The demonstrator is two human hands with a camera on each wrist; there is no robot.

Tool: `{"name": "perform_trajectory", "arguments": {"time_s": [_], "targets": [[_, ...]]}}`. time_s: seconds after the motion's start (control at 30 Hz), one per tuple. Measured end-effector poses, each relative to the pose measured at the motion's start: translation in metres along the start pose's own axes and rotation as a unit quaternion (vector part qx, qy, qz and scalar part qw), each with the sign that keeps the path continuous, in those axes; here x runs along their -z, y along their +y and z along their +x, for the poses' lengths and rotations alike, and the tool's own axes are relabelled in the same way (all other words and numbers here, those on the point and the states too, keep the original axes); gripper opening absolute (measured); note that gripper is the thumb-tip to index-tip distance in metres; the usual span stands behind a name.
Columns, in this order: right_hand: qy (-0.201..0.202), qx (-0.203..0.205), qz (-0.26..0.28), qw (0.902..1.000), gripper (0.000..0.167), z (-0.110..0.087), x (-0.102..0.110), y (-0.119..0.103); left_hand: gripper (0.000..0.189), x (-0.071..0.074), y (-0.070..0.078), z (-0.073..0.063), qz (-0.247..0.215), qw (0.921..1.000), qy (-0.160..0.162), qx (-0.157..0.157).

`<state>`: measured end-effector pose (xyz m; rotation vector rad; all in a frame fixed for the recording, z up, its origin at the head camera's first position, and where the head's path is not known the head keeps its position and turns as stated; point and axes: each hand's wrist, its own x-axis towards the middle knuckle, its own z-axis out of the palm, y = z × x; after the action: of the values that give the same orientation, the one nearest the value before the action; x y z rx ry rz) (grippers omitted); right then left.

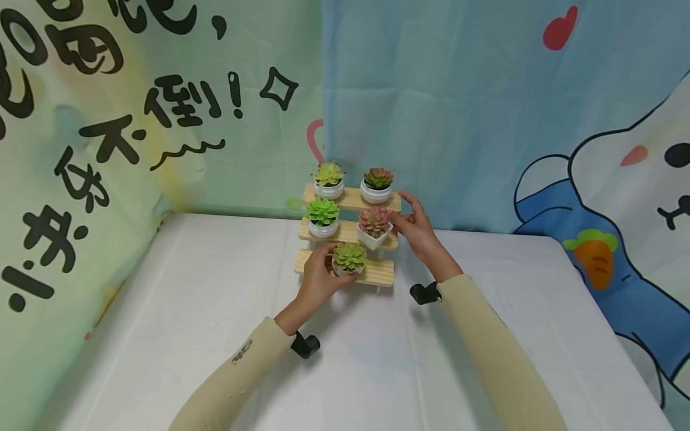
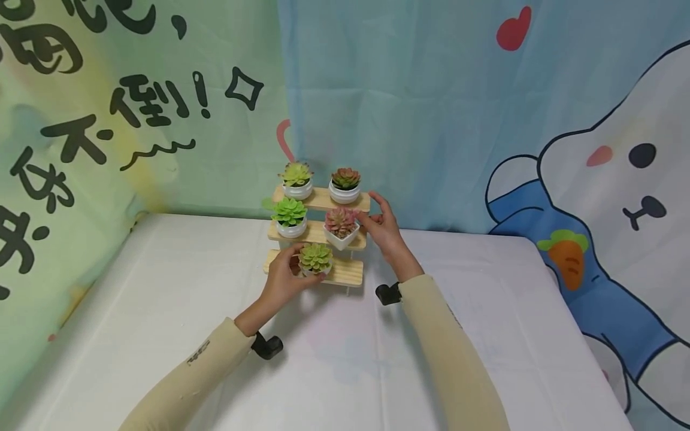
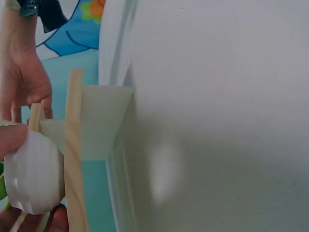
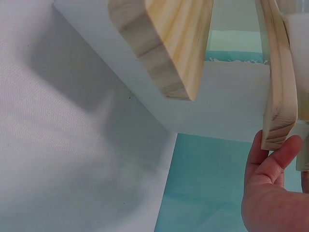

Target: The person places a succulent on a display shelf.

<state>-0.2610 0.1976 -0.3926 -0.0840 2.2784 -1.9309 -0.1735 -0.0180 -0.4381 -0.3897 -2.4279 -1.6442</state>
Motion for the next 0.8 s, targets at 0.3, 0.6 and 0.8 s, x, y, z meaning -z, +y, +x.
{"name": "perform_trajectory", "arguments": {"time_s": [0.3,0.6,0.8], "targets": [[-0.006,-0.001,0.001,1.0,0.066,0.0006,-0.0017,0.0012,0.062,0.0041,-0.0006,0.0021,-0.037,0.998,-0.016,0.049],[-0.003,-0.007,0.007,0.9999,0.066,0.0033,-0.0001,0.0015,0.061,0.0031,-0.0011,0.0034,-0.042,0.9978,-0.013,0.048],[0.009,0.002,0.004,0.9999,0.066,0.0015,-0.0003,0.0063,0.061,0.0016,-0.0052,0.0063,-0.04,0.9975,-0.034,0.047]]}}
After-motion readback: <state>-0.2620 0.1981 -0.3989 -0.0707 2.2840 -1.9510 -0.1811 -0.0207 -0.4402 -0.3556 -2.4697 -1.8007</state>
